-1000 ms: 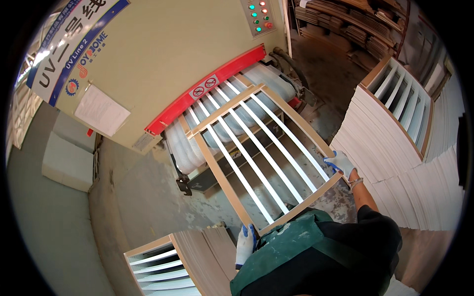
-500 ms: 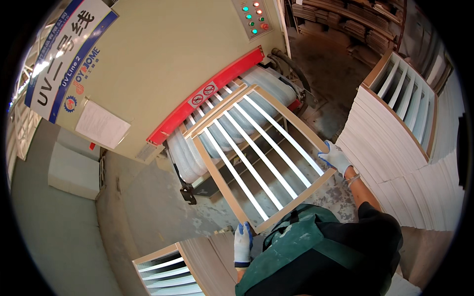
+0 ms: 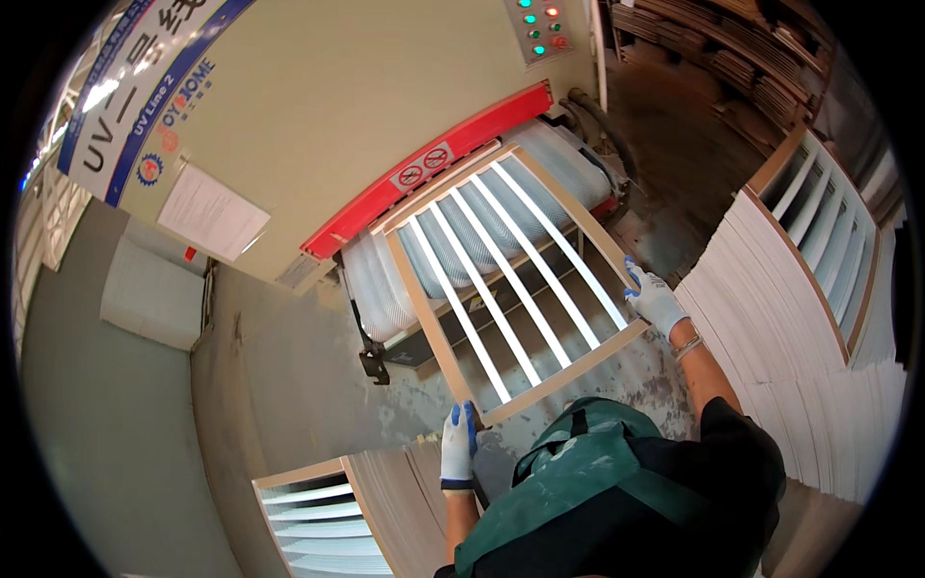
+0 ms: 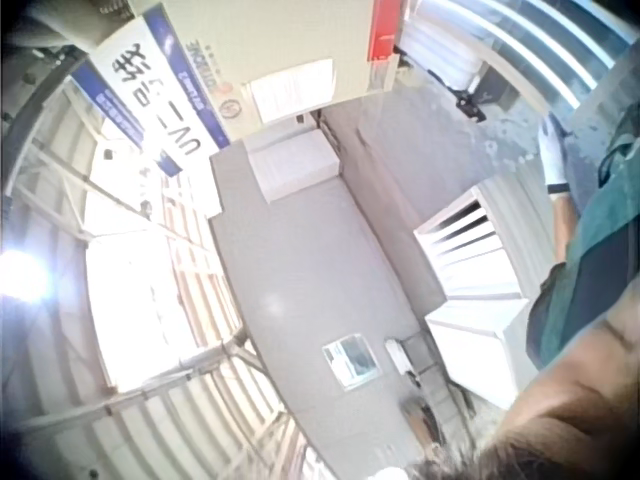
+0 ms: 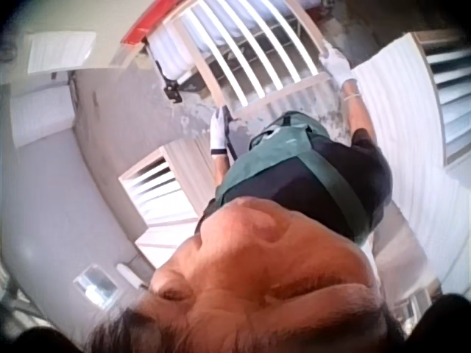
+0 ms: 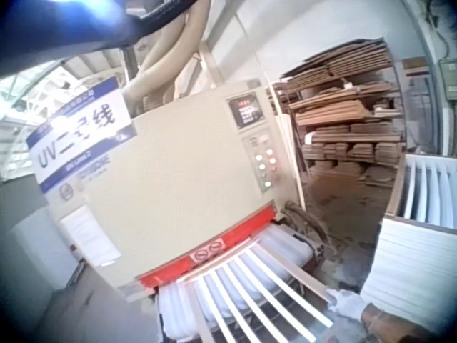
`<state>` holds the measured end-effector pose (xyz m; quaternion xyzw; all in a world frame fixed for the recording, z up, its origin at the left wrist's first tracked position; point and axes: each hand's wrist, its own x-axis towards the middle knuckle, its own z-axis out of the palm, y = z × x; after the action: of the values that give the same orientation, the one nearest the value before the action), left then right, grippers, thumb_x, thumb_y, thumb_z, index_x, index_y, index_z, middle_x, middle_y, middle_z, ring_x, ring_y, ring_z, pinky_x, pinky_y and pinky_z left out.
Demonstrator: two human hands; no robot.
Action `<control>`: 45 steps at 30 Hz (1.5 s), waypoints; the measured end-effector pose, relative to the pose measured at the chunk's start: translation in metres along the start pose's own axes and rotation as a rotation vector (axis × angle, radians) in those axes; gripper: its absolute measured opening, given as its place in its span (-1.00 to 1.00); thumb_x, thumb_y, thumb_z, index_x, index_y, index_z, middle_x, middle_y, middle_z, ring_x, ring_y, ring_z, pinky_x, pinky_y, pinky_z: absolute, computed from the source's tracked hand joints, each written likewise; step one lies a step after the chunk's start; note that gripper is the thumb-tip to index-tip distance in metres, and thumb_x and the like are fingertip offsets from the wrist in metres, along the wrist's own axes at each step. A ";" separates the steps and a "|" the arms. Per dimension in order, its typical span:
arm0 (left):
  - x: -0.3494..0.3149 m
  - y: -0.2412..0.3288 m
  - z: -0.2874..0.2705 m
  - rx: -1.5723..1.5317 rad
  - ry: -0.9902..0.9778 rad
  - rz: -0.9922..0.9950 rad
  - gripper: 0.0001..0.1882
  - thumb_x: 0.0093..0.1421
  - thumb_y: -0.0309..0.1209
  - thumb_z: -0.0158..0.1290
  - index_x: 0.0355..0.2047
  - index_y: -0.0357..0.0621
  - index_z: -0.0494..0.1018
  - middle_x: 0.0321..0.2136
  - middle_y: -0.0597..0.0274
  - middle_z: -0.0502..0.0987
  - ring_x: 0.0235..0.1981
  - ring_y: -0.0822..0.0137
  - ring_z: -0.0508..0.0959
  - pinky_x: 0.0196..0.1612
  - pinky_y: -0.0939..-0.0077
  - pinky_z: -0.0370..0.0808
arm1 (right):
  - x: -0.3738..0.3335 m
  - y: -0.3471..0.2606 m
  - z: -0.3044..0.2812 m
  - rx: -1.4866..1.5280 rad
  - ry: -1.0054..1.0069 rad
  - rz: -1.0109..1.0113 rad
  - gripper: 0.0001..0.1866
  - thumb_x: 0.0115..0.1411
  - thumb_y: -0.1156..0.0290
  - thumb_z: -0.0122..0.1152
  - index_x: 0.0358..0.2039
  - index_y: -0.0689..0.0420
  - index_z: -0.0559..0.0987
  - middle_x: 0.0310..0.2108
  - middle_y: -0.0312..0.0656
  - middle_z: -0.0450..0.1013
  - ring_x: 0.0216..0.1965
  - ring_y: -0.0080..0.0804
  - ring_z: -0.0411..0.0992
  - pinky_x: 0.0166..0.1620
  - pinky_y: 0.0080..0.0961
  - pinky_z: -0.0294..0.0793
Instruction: The person repeatedly picks up a wooden slatted panel from a stack, places it onto a conveyor belt, and then retrieves it after it passes through a UV processing machine. The person stacks the processed panels on a separate pile to the right.
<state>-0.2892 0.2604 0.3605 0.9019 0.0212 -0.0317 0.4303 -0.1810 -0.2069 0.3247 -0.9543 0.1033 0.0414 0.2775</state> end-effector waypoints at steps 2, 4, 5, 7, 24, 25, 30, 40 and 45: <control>0.008 -0.017 0.002 0.056 0.008 0.114 -0.63 0.45 -0.21 -0.12 -0.24 -0.34 0.43 -0.35 -0.15 0.51 -0.35 -0.07 0.56 -0.25 0.14 0.47 | 0.010 -0.006 -0.002 0.044 -0.003 -0.033 -0.19 0.20 0.27 0.26 0.44 -0.04 0.18 0.04 0.15 0.50 0.03 0.03 0.49 0.13 -0.12 0.43; 0.011 -0.026 -0.002 0.122 -0.033 0.185 -0.68 0.44 -0.24 -0.06 -0.14 -0.33 0.41 -0.30 -0.07 0.49 -0.33 0.04 0.58 -0.24 0.22 0.52 | 0.018 -0.005 0.005 0.036 0.058 -0.087 -0.19 0.19 0.28 0.26 0.43 -0.03 0.19 0.02 0.15 0.51 0.03 0.05 0.49 0.15 -0.12 0.42; 0.014 -0.021 0.000 -0.154 -0.048 -0.018 -0.66 0.44 -0.22 -0.06 -0.12 -0.33 0.41 -0.29 -0.04 0.50 -0.31 0.08 0.58 -0.22 0.26 0.53 | 0.024 -0.004 0.007 0.030 0.091 -0.113 -0.19 0.19 0.28 0.26 0.43 -0.02 0.19 0.00 0.16 0.52 0.03 0.06 0.49 0.16 -0.13 0.41; 0.017 -0.012 0.002 -0.714 -0.065 -0.414 -0.63 0.45 -0.18 -0.04 -0.08 -0.32 0.42 -0.28 0.04 0.53 -0.27 0.17 0.60 -0.18 0.34 0.56 | 0.037 -0.002 0.006 0.033 0.035 -0.059 -0.19 0.18 0.27 0.27 0.43 -0.02 0.20 0.06 0.12 0.51 0.06 0.08 0.47 0.18 -0.15 0.40; -0.108 -0.083 0.001 -1.012 0.215 -0.521 -0.44 0.45 -0.09 -0.05 0.22 -0.33 0.34 -0.14 0.02 0.60 -0.20 0.27 0.61 -0.02 0.42 0.53 | 0.147 0.011 0.040 -0.099 0.082 -0.287 -0.17 0.18 0.40 0.26 0.44 0.03 0.14 0.25 0.11 0.37 0.15 0.12 0.43 0.16 -0.11 0.41; -0.123 -0.087 -0.001 -1.031 0.270 -0.554 -0.46 0.45 -0.10 -0.06 0.22 -0.32 0.35 -0.15 0.03 0.60 -0.20 0.28 0.62 -0.04 0.44 0.54 | 0.151 -0.004 0.037 -0.161 0.011 -0.236 -0.13 0.19 0.39 0.27 0.46 0.04 0.08 0.25 0.13 0.36 0.14 0.11 0.43 0.20 -0.13 0.38; -0.196 -0.108 -0.004 -1.057 0.431 -0.633 -0.50 0.46 -0.14 -0.05 0.21 -0.27 0.37 -0.15 0.08 0.63 -0.18 0.33 0.63 -0.06 0.49 0.56 | 0.158 -0.085 0.031 -0.523 0.176 -0.186 -0.22 0.17 0.30 0.27 0.37 0.18 0.22 0.20 0.15 0.36 0.17 0.11 0.39 0.22 -0.13 0.37; -0.291 -0.129 -0.025 -1.113 0.700 -0.761 -0.50 0.44 -0.09 -0.07 0.14 -0.29 0.38 -0.08 0.04 0.62 -0.10 0.29 0.65 -0.11 0.54 0.54 | -0.080 -0.509 0.262 0.388 -0.836 -0.943 -0.26 0.11 0.28 0.47 0.26 0.26 0.40 0.04 -0.01 0.56 0.05 -0.29 0.53 0.12 -0.38 0.49; -0.336 -0.147 -0.036 -1.161 0.898 -0.790 -0.50 0.45 -0.08 -0.08 0.16 -0.26 0.38 -0.11 0.04 0.62 -0.16 0.31 0.65 -0.19 0.54 0.54 | -0.154 -0.611 0.403 -0.071 -0.664 -1.199 -0.08 -0.02 -0.03 0.48 0.25 0.25 0.40 0.07 0.14 0.51 0.15 0.03 0.47 0.20 -0.25 0.44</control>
<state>-0.6328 0.3772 0.2944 0.3898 0.5187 0.1981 0.7347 -0.2056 0.5403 0.3247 -0.7920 -0.5346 0.1743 0.2378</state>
